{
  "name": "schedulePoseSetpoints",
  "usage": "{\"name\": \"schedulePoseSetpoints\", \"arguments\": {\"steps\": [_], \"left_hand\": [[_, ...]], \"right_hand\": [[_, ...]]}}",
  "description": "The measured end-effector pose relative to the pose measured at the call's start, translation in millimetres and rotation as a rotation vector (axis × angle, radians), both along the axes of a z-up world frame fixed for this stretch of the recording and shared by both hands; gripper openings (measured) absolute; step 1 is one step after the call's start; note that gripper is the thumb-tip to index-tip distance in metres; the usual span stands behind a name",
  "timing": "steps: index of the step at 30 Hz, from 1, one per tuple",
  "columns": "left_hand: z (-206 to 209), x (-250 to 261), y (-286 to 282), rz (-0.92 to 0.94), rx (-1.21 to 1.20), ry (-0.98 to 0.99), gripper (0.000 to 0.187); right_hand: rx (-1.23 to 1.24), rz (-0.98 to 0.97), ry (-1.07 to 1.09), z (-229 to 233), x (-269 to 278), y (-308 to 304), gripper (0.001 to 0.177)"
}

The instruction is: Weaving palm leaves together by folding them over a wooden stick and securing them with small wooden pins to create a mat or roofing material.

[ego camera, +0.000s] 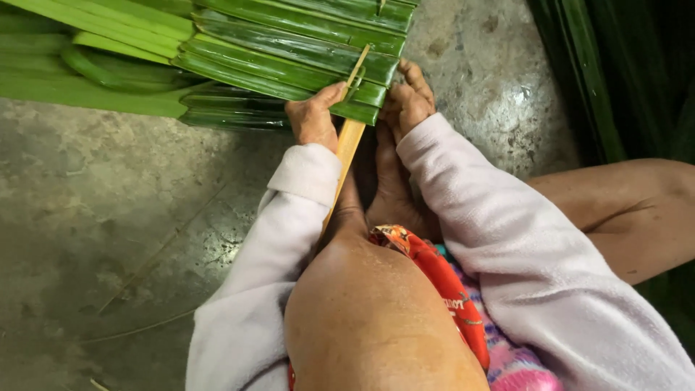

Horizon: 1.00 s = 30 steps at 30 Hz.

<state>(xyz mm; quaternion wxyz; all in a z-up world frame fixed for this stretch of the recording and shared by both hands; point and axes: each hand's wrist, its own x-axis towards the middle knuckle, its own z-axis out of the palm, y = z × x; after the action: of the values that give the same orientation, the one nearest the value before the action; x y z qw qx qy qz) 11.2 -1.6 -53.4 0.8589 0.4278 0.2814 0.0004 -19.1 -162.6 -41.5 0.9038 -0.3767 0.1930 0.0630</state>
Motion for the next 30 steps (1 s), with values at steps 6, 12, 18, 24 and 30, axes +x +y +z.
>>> {"name": "schedulePoseSetpoints", "arguments": {"steps": [6,12,18,24,30], "left_hand": [[-18.3,4.0,-3.0,-0.014,0.072,0.056,0.020],[-2.8,5.2,-2.7,0.060,0.022,0.062,0.020],[10.0,5.4,-9.0,0.084,-0.020,0.160,0.015],[-12.9,3.9,-5.5,0.022,0.123,0.016,0.021],[-17.4,1.3,-9.6,0.015,0.179,-0.008,0.019]], "right_hand": [[-1.248,-0.020,-0.350,65.7,-6.9,11.3,0.031],[-0.707,-0.094,-0.141,-20.3,-1.3,17.8,0.064],[-1.120,0.049,-0.068,15.1,4.3,19.2,0.069],[-1.860,-0.083,-0.539,15.7,4.8,23.7,0.043],[-1.930,-0.087,-0.920,28.5,9.5,28.5,0.024]]}}
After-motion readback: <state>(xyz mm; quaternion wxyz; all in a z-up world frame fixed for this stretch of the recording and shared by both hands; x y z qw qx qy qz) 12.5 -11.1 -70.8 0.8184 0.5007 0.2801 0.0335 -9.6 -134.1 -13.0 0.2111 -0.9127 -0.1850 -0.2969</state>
